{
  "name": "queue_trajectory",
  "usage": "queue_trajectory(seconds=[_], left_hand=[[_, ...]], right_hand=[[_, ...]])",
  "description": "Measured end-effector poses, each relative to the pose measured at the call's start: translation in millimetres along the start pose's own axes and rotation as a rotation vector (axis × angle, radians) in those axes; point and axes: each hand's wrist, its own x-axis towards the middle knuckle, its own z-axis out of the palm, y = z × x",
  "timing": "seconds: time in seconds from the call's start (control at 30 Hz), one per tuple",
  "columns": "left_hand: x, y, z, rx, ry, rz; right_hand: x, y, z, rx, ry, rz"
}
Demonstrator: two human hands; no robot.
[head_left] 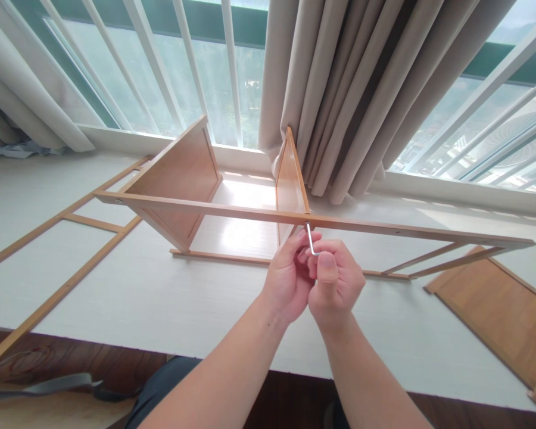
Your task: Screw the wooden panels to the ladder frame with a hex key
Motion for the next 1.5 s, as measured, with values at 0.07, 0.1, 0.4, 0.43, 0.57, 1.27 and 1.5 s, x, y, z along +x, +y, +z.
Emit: queue_trajectory(seconds=[0.07, 0.1, 0.4, 0.43, 0.57, 1.27, 1.5], left_hand=[[-1.0, -0.9, -1.8, 0.011, -0.015, 0.023], [-1.7, -1.6, -3.0, 0.014, -0.027, 0.039], [-7.3, -10.3, -16.2, 0.091, -0.038, 0.098], [-7.4, -11.1, -16.6, 0.083, -0.023, 0.092], [-7.7, -13.9, -16.5, 0.078, 0.023, 0.083], [-9.5, -14.4, -17.2, 0.184, 0.048, 0.110], [-10.0, -13.7, -16.5, 0.189, -0.007, 0.115]], right_hand=[[-1.1, 3.4, -0.2, 0.034, -0.002, -0.002], [-1.6, 5.0, -0.4, 0.055, -0.004, -0.005], [-3.7, 11.6, -4.8, 0.094, -0.060, -0.012], [-3.9, 11.4, -5.3, 0.080, -0.071, -0.011], [-5.0, 11.2, -5.7, 0.061, -0.081, 0.014], [-1.1, 0.4, -0.3, 0.073, -0.035, 0.057], [-2.9, 0.8, -0.2, 0.070, -0.035, 0.095]])
